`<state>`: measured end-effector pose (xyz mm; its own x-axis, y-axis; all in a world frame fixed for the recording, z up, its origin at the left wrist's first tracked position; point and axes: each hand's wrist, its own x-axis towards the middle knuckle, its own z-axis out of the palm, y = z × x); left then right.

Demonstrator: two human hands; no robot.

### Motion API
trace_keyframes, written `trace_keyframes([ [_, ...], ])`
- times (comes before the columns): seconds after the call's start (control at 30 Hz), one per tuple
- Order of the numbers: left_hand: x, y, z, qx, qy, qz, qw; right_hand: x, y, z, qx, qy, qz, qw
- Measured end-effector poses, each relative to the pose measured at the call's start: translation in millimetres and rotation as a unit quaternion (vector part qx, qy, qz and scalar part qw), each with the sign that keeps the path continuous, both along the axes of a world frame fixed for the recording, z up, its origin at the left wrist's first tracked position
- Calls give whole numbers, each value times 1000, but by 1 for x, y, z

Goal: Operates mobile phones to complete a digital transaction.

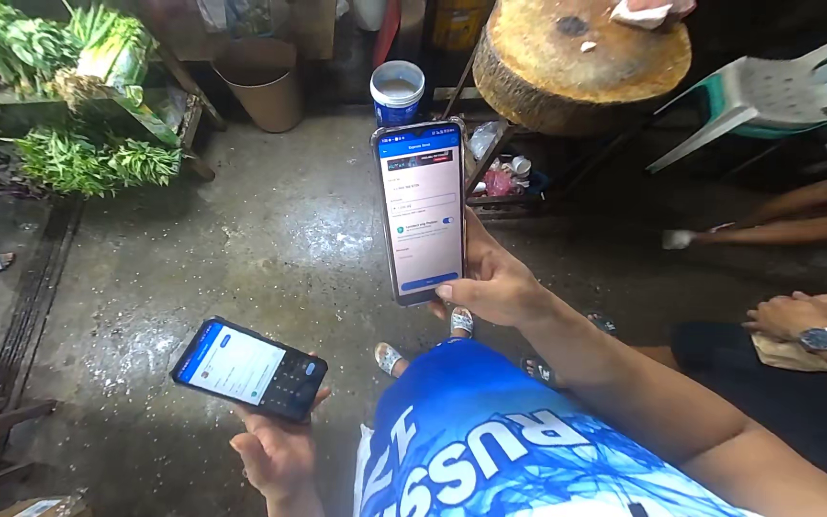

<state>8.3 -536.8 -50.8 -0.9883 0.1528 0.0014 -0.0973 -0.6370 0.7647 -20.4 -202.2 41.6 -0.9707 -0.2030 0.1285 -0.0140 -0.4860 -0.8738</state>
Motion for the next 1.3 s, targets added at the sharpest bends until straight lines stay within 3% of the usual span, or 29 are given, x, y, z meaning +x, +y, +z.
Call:
trace_keyframes([
  [1.3, 8, 4, 5, 10, 25, -2, 1000, 17, 4, 2, 11, 8, -8, 1000],
])
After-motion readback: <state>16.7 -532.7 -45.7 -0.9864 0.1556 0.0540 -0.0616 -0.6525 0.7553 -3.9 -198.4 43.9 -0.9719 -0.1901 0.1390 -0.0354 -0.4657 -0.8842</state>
